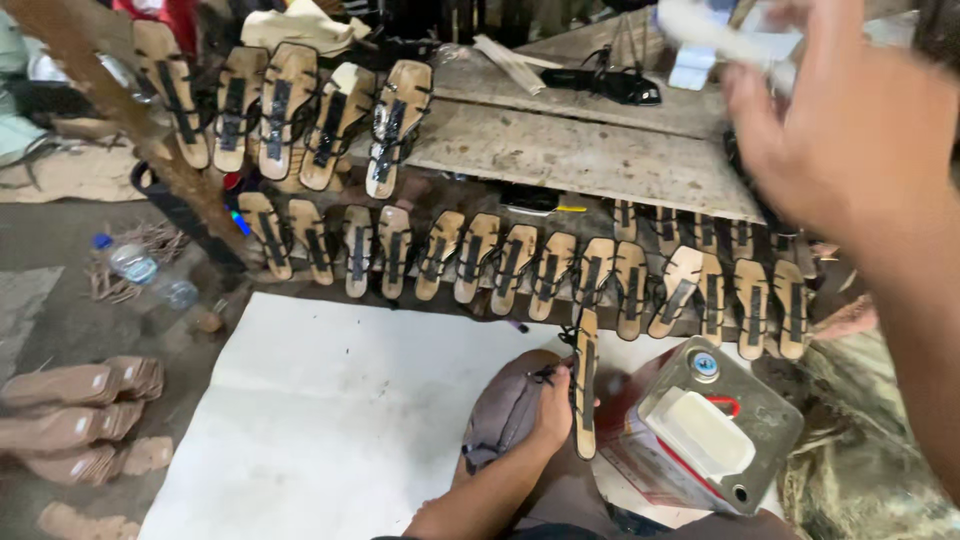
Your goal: The person sits on the floor and uses a toothbrush to apply a white adhesive from a metal container onto the straps and sole edges of wooden sandals. They repeatedly dip the brush and work on multiple sandals, placing finished ones on a nearby shelf.
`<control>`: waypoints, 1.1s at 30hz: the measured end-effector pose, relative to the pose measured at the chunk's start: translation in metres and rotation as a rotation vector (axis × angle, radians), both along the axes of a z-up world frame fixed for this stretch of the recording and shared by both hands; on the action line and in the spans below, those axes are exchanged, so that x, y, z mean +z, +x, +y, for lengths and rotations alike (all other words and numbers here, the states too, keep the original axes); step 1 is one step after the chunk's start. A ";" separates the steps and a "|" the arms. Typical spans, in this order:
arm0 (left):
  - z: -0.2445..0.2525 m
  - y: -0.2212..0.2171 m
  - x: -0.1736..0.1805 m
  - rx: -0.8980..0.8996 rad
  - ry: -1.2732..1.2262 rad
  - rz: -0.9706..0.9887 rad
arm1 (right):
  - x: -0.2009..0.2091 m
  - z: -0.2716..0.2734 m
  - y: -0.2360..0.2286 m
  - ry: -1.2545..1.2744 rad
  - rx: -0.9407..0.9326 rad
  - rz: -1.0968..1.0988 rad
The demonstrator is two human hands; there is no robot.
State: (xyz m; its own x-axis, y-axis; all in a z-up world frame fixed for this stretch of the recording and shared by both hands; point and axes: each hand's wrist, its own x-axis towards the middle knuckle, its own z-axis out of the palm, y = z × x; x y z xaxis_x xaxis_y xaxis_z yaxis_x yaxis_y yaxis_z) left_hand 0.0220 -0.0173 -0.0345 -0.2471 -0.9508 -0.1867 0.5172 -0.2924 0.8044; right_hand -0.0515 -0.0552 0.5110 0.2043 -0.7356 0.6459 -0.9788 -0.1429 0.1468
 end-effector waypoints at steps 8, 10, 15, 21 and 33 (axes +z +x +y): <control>0.030 0.017 0.048 -0.249 0.275 0.187 | -0.282 0.119 -0.098 0.715 -0.143 -0.821; 0.022 0.012 0.053 -0.269 0.360 0.205 | -0.355 0.135 -0.125 0.651 0.006 -1.112; 0.019 0.003 0.066 -0.288 0.486 0.225 | -0.510 0.203 -0.189 0.749 -0.021 -1.737; 0.041 -0.008 0.103 -0.317 0.484 0.318 | -0.508 0.270 -0.178 0.687 -0.152 -1.621; 0.066 0.016 0.140 -0.451 0.468 0.191 | -0.353 0.248 -0.178 0.386 -0.367 -0.705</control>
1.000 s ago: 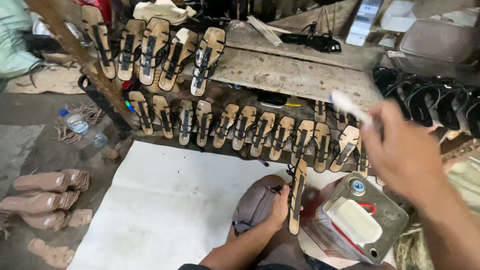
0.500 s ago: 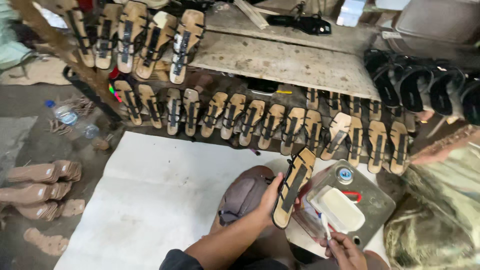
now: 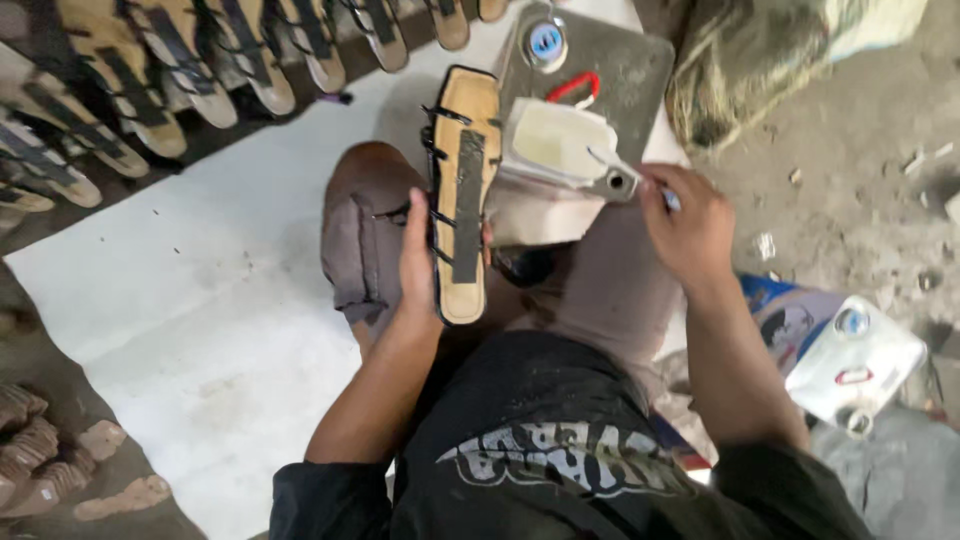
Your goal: The person sits on the floor and uses a toothbrush to apply a white adhesive from a metal container onto the straps and sole edges of wooden sandals. They repeatedly dip the brush and work on multiple sandals, placing finished ones on a nearby shelf.
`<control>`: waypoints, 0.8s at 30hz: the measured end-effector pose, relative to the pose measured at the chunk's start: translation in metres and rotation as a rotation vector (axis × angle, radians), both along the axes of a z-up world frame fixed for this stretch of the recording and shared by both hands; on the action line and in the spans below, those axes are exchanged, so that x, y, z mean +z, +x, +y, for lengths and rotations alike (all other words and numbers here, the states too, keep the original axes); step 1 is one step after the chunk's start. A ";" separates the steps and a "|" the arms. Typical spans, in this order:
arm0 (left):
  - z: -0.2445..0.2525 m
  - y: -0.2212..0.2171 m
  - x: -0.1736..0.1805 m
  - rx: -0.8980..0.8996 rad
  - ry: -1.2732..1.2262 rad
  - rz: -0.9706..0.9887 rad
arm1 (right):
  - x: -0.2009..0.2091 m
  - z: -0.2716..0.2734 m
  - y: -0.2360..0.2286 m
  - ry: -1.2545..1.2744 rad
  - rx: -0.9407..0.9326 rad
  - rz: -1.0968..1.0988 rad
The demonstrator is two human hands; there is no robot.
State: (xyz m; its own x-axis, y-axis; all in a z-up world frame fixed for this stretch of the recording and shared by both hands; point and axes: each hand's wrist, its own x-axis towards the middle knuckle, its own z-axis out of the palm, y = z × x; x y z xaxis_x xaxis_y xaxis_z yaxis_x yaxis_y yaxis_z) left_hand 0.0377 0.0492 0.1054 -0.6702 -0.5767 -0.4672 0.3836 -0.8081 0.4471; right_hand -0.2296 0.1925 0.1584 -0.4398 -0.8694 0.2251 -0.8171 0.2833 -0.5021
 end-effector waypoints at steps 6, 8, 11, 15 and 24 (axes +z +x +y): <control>0.036 0.008 0.006 -0.028 -0.025 -0.102 | -0.010 -0.026 -0.011 0.156 0.097 0.270; 0.042 0.005 0.005 -0.041 -0.061 -0.129 | -0.019 -0.037 -0.010 0.068 0.168 0.370; 0.046 0.000 0.006 -0.053 -0.060 -0.141 | -0.024 -0.048 -0.010 0.287 0.159 0.522; 0.036 -0.003 0.014 -0.025 -0.115 -0.141 | -0.006 -0.031 -0.005 0.136 0.152 0.461; 0.015 -0.014 0.031 -0.011 -0.214 -0.105 | 0.025 -0.005 -0.001 0.270 0.019 0.227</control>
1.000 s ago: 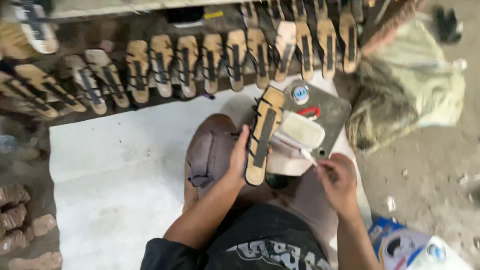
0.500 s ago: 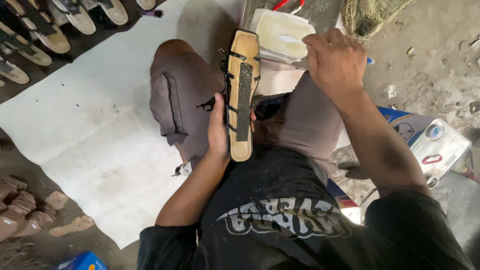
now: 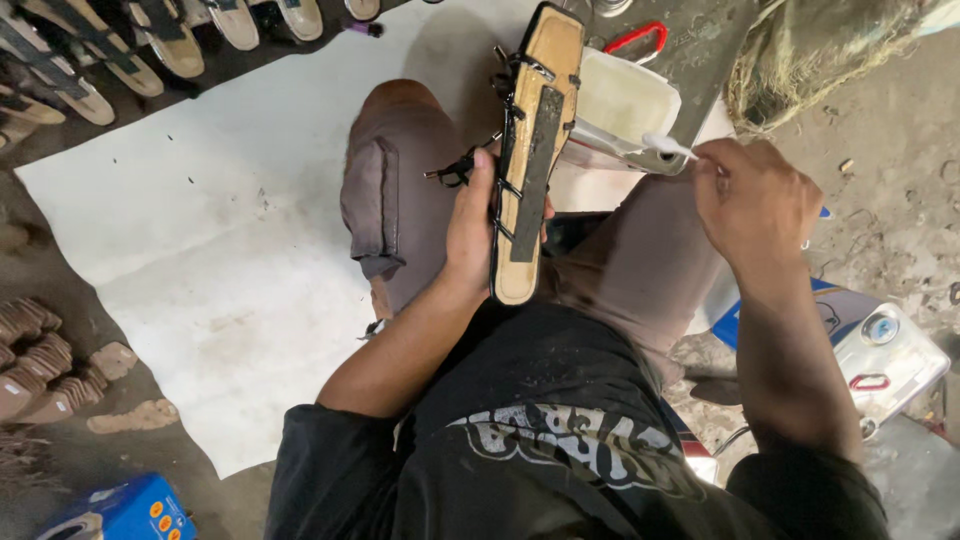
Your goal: The person sits on the floor and uses a toothbrush to apply a white adhesive from a metal container onto the straps and sole edges of wooden sandals. They repeatedly dip the brush and work on multiple sandals, placing finished ones on a nearby shelf.
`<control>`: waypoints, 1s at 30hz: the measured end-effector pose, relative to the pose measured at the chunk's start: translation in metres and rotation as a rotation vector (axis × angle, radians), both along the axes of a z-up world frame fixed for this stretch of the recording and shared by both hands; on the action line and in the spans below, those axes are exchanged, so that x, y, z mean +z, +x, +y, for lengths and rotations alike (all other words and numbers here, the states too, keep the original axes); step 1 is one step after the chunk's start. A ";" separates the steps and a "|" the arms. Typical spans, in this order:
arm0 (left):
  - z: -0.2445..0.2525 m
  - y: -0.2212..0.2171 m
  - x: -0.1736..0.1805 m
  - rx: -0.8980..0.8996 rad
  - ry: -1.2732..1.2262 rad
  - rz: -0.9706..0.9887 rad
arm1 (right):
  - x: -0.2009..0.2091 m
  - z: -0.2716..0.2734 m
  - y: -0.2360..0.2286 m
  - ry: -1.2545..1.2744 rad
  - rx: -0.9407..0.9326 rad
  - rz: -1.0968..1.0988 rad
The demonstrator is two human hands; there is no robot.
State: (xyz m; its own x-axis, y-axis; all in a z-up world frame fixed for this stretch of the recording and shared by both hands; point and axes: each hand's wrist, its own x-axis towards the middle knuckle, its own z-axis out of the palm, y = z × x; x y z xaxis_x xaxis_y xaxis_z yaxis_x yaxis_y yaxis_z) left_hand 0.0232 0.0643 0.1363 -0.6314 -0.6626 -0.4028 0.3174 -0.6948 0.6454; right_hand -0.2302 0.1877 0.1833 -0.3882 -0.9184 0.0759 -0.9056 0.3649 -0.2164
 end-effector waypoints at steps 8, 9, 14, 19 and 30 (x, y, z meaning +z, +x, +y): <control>0.020 -0.004 0.041 -0.058 -0.177 0.036 | 0.020 0.017 0.058 -0.484 -0.041 -1.040; 0.021 -0.005 0.045 -0.075 -0.203 0.046 | 0.019 0.014 0.063 -0.521 -0.011 -1.053; 0.030 -0.003 0.055 -0.116 -0.271 0.027 | 0.017 0.003 0.079 -0.576 0.068 -0.995; 0.036 0.002 0.058 -0.137 -0.358 -0.018 | 0.023 -0.008 0.077 -0.634 0.164 -0.604; 0.035 0.003 0.063 -0.094 -0.381 0.024 | 0.029 0.005 0.072 -0.568 0.205 -0.689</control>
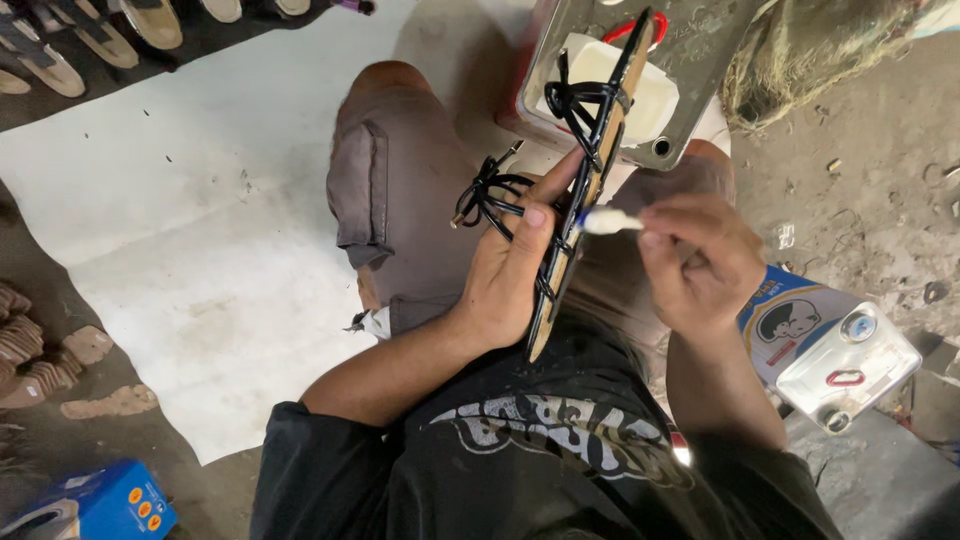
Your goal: The person sits on the floor and uses a toothbrush to apply a white adhesive from a metal container onto the straps and sole edges of wooden sandals. They repeatedly dip the brush and work on multiple sandals, placing finished ones on a nearby shelf.
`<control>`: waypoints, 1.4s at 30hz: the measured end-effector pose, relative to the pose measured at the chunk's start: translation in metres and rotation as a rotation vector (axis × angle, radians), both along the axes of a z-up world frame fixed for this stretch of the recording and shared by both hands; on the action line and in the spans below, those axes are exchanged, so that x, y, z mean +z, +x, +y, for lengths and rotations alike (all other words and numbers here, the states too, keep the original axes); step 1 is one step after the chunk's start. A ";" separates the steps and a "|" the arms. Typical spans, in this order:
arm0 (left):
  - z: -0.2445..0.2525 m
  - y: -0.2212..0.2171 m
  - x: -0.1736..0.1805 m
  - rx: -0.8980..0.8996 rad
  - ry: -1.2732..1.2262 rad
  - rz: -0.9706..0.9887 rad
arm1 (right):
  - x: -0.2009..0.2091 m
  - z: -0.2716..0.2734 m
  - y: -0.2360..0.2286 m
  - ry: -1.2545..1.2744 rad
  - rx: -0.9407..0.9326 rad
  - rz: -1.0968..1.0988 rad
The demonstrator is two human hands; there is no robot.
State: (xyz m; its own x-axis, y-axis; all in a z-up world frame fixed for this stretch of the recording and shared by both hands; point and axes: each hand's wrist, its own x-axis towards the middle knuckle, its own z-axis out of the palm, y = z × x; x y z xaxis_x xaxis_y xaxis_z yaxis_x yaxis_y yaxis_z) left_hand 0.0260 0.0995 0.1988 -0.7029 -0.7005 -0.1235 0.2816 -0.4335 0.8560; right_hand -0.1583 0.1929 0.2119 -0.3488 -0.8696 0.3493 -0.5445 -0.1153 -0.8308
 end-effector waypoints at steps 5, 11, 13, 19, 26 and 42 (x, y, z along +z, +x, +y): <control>0.006 -0.003 0.002 -0.036 0.084 0.013 | -0.002 0.000 -0.004 -0.015 -0.044 0.065; -0.001 -0.004 0.010 0.027 -0.078 0.044 | 0.000 0.003 0.001 0.003 0.022 0.066; -0.003 -0.004 0.012 0.033 -0.115 0.045 | 0.000 0.006 0.002 0.009 0.045 0.068; -0.007 -0.004 0.016 -0.022 -0.097 -0.105 | -0.001 0.008 0.005 0.002 0.052 0.099; -0.007 -0.001 0.013 0.078 -0.250 -0.143 | 0.005 0.012 0.015 -0.028 0.048 0.202; -0.010 -0.005 0.016 0.092 -0.315 -0.135 | 0.009 0.016 0.013 0.022 -0.001 0.193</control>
